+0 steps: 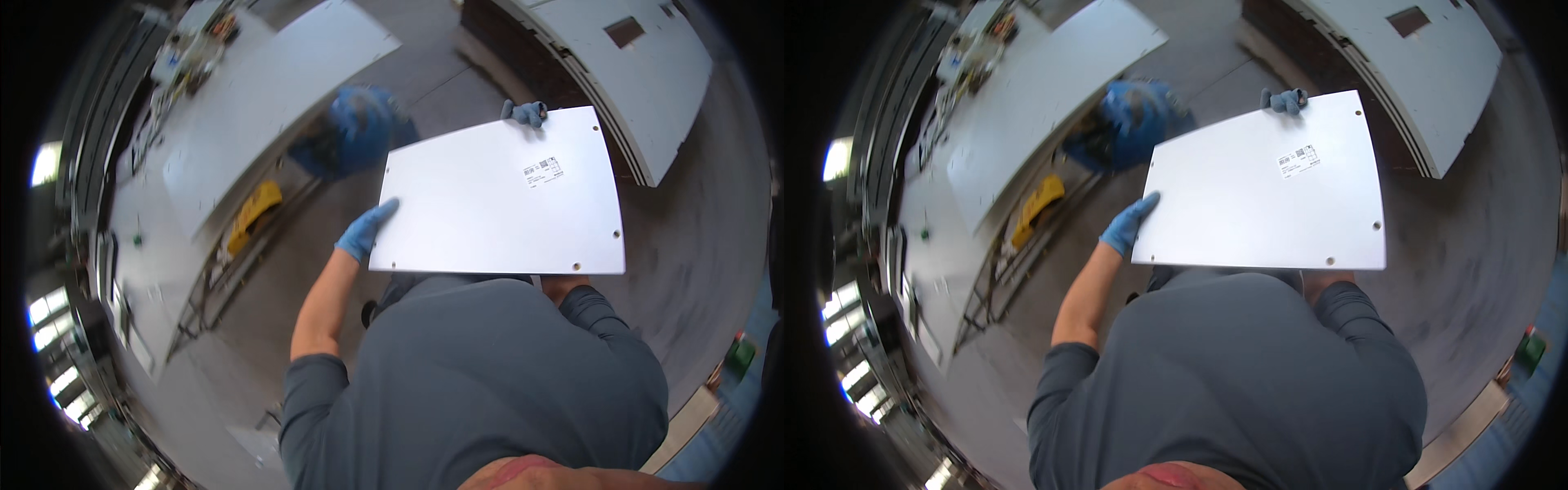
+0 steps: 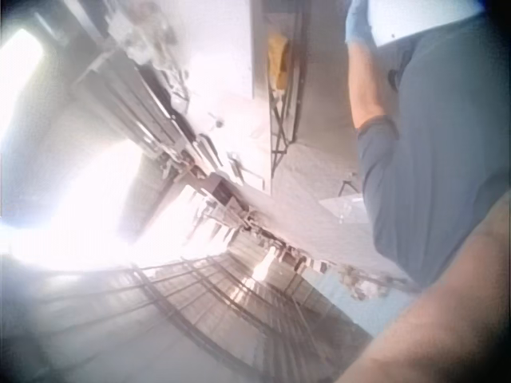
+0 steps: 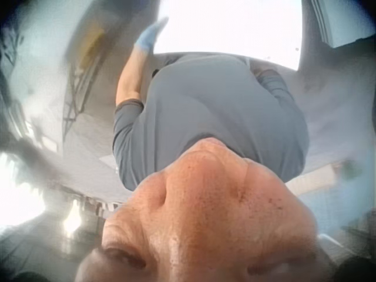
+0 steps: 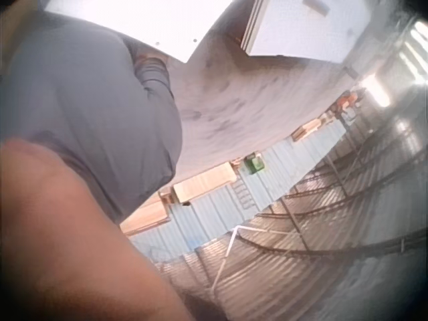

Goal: The person picks up white and brown flat panels from the floor and stacks them on a workbench. They handle the panels one at a time, aligning them and placing them in a pile.

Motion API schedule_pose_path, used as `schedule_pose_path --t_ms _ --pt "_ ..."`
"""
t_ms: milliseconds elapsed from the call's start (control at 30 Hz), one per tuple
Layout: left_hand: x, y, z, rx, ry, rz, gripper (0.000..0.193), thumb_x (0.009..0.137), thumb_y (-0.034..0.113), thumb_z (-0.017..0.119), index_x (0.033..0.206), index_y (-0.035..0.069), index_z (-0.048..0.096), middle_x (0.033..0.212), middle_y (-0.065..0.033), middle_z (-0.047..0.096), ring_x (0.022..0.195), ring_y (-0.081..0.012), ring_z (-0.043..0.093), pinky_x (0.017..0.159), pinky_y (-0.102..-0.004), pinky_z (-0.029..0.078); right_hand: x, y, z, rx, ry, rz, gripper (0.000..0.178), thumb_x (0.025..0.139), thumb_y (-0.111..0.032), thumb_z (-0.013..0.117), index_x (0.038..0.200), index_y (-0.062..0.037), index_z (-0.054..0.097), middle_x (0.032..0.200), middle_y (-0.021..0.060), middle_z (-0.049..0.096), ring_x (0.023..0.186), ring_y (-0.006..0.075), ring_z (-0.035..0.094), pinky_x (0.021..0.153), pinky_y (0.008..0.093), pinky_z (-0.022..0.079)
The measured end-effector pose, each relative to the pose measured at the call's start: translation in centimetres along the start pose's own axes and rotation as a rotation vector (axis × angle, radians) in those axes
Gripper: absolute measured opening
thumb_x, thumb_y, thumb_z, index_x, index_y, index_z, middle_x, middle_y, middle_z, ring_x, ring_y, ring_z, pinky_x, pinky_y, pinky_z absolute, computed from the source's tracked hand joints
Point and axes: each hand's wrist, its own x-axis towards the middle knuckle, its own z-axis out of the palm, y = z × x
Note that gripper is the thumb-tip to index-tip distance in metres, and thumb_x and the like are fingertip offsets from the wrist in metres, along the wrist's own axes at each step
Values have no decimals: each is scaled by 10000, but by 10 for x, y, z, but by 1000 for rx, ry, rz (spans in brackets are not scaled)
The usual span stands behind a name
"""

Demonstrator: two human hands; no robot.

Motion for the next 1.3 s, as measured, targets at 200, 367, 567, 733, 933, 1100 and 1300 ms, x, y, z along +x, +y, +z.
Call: schedule_pose_path --t_ms 200,367,567,733,933,1100,1300 --pt "96 40 132 -316 -66 -40 538 943 297 680 1378 -6 584 1228 -193 702 1099 -346 689 980 -474 566 110 -160 -18 94 -77 -79 326 1117 -298 407 927 -102 586 778 -23 551 764 132 540 1222 431 344" --pt "107 91 230 -300 -249 -94 709 824 194 692 1458 -40 480 1318 -254 634 1118 -392 674 939 -499 587 160 -232 22 -104 60 -88 446 1093 -483 348 1204 -108 564 1119 19 580 1076 180 552 1220 427 348" --pt "190 196 303 6 -316 83 720 789 181 712 1427 -68 489 1285 -246 644 1095 -399 677 965 -487 577 183 -245 21 -260 151 -97 686 1041 -648 298 1438 -109 446 1400 75 505 1286 253 501 1204 422 368" --pt "292 266 347 -54 -423 13 578 820 140 698 1345 -60 559 1189 -203 687 1097 -359 669 1019 -463 538 207 -226 36 -510 860 -147 961 957 -831 275 1582 -109 388 1586 110 458 1429 301 462 1179 441 395" --pt "388 291 413 -133 -469 -134 380 907 87 656 1259 -53 624 1177 -175 700 1075 -315 675 1011 -445 530 295 -279 -17 -1222 1335 -336 641 1016 -541 593 1363 -2 615 1280 110 690 1105 203 659 958 329 537" --pt "462 308 471 33 -383 17 348 1020 278 611 1196 -17 668 1117 -135 717 938 -214 663 878 -356 558 310 -388 -61 -1685 1313 -275 545 1027 -465 612 1192 45 709 1076 112 751 958 180 671 888 318 543" --pt "598 363 550 -196 -281 -106 300 1044 323 599 1211 85 676 1035 -52 734 748 -149 642 700 -261 579 341 -543 -90 -1498 1310 -269 590 1035 -480 599 1184 82 699 1101 132 746 1010 171 668 913 318 535"
